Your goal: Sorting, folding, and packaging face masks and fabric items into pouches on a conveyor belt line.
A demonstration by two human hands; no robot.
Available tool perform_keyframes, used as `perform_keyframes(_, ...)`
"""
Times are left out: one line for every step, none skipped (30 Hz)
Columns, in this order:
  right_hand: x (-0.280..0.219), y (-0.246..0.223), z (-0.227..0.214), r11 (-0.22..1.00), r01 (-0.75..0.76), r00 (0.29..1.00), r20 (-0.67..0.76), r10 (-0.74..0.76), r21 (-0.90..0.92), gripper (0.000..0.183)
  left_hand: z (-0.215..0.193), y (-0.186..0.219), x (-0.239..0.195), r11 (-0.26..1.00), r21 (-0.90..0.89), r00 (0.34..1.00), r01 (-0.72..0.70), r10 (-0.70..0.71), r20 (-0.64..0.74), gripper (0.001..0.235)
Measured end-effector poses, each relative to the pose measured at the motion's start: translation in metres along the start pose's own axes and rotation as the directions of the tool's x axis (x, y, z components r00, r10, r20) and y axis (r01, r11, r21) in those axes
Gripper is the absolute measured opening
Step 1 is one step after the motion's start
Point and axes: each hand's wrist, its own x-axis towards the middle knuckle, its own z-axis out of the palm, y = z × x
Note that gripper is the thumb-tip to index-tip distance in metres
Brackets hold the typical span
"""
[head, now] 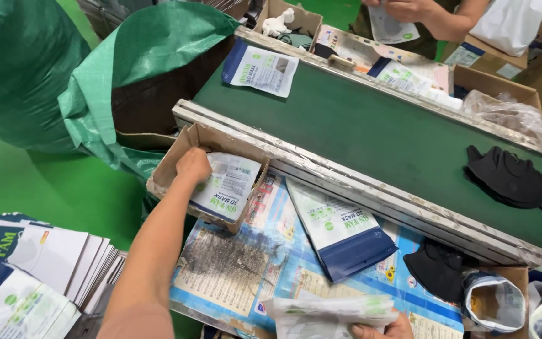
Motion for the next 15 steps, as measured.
perform_keyframes(0.0,0.008,-0.004,1.0,0.006,1.0,-0.003,-0.006,0.0,0.05,-0.007,0.005,-0.003,1.0,-0.001,1.0,-0.005,0.005,-0.004,0.038)
perform_keyframes(0.001,0.017,-0.009,0.998,0.005,0.998,-0.061,-0.009,-0.063,0.049,-0.014,0.009,-0.005,0.993,-0.041,0.987,-0.11,0.104,-0.125,0.023)
perform_keyframes(0.002,0.026,-0.013,0.992,-0.003,0.993,-0.116,-0.012,-0.127,0.047,-0.02,0.011,-0.009,0.975,-0.067,0.951,-0.213,0.19,-0.245,0.012)
perform_keyframes(0.011,0.016,-0.019,0.992,0.0,0.993,-0.114,-0.015,-0.127,0.047,-0.038,0.012,-0.01,0.975,-0.067,0.95,-0.213,0.19,-0.248,0.012)
perform_keyframes(0.011,0.009,-0.025,0.986,0.056,0.998,0.035,-0.051,-0.157,0.049,-0.051,0.01,-0.018,0.927,-0.156,0.883,-0.342,0.26,-0.389,0.009)
perform_keyframes(0.012,0.001,-0.032,0.977,0.114,0.979,0.186,-0.08,-0.178,0.051,-0.062,0.007,-0.025,0.853,-0.222,0.793,-0.472,0.301,-0.529,0.009)
perform_keyframes(0.008,-0.007,-0.026,0.979,0.104,0.98,0.188,-0.07,-0.176,0.051,-0.091,0.013,-0.048,0.857,-0.222,0.799,-0.465,0.298,-0.522,0.009)
perform_keyframes(0.004,-0.015,-0.019,0.998,0.031,0.994,0.106,-0.025,-0.057,0.058,-0.121,0.019,-0.07,0.844,-0.322,0.83,-0.428,0.226,-0.509,0.009)
perform_keyframes(0.006,-0.025,-0.012,0.998,-0.023,0.999,0.031,0.021,0.067,0.065,-0.154,0.027,-0.089,0.82,-0.416,0.853,-0.393,0.156,-0.497,0.01)
perform_keyframes(0.009,-0.022,-0.017,0.997,-0.024,0.999,0.035,0.021,0.068,0.065,-0.163,0.027,-0.1,0.822,-0.414,0.853,-0.39,0.154,-0.498,0.01)
perform_keyframes(0.011,-0.02,-0.022,0.999,0.016,0.998,0.056,-0.019,0.044,0.068,-0.172,0.028,-0.111,0.794,-0.398,0.808,-0.459,0.186,-0.559,0.012)
perform_keyframes(0.013,-0.017,-0.027,0.998,0.057,0.995,0.078,-0.058,0.021,0.071,-0.18,0.029,-0.121,0.763,-0.378,0.757,-0.525,0.215,-0.617,0.016)
perform_keyframes(0.016,-0.011,-0.028,0.998,0.058,0.995,0.077,-0.059,0.024,0.071,-0.178,0.029,-0.119,0.763,-0.375,0.756,-0.526,0.218,-0.617,0.016)
perform_keyframes(0.019,-0.004,-0.029,0.996,0.027,0.998,0.046,-0.031,0.089,0.072,-0.176,0.029,-0.118,0.734,-0.45,0.788,-0.509,0.186,-0.587,0.015)
perform_keyframes(0.019,0.001,-0.033,0.989,-0.009,1.0,0.024,0.005,0.146,0.073,-0.17,0.026,-0.121,0.702,-0.528,0.822,-0.478,0.145,-0.551,0.014)
